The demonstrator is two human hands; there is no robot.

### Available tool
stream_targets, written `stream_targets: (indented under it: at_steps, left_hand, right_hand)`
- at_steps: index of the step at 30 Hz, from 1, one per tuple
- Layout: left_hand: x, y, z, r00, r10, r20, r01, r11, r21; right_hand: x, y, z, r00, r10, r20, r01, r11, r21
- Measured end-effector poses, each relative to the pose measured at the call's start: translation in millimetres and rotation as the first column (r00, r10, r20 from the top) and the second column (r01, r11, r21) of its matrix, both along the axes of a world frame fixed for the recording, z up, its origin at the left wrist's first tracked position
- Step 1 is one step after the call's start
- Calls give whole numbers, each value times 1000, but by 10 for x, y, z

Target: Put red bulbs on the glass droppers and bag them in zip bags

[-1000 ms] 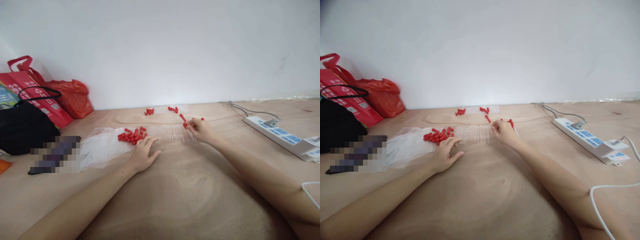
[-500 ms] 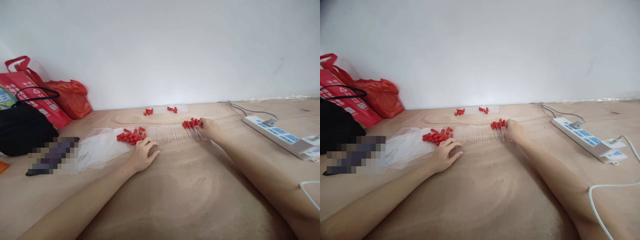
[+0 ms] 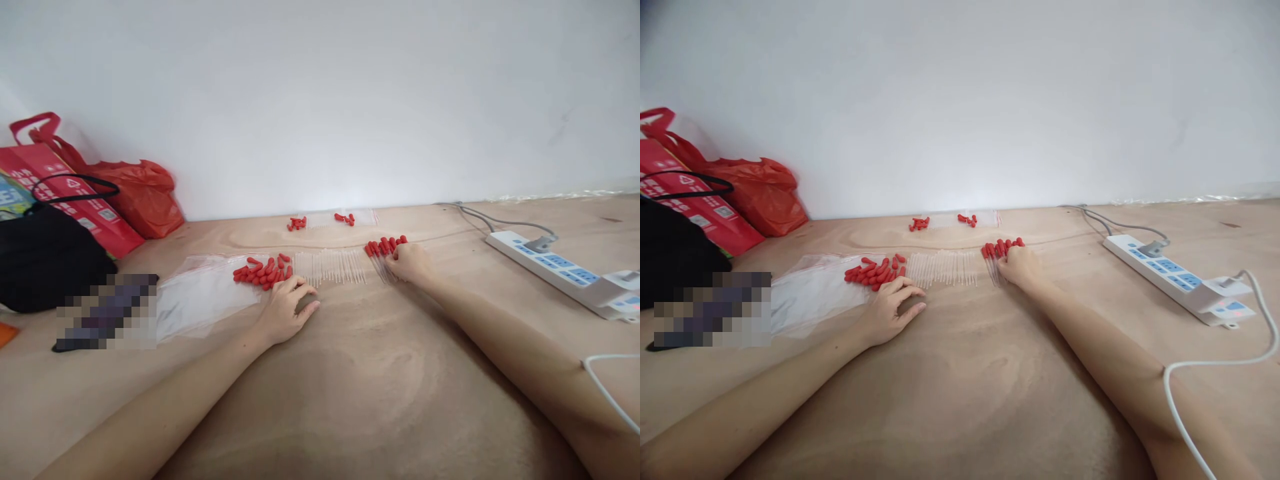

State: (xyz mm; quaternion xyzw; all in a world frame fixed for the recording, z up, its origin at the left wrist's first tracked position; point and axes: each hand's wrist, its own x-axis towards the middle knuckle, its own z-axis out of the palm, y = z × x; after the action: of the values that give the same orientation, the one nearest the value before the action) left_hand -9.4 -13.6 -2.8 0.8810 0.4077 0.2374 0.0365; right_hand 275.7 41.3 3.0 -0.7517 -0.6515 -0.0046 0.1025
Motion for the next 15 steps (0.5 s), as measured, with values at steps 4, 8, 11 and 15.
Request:
stream_targets:
  at_steps: [4,8,11,15]
  left_hand:
    - [2,7,-2,1000,2,-1,-3,1000,-7]
    - [2,-3,10,1000,7,-2,-7,1000,-12]
    - [12,-20,17,999,43,-11,-43,999,0]
    - [32,-14,8,981,194,-13,-191,977,98]
  right_hand:
    - [22,-8,19,1000,-19,-6,19,1000,18]
    - [79,-24,63,999,-40,-16,40,999,10]
    - [72,-54,106,997,-60,-47,62,997,37]
    - [-96,-124,132,995,-6,-98,15,995,95]
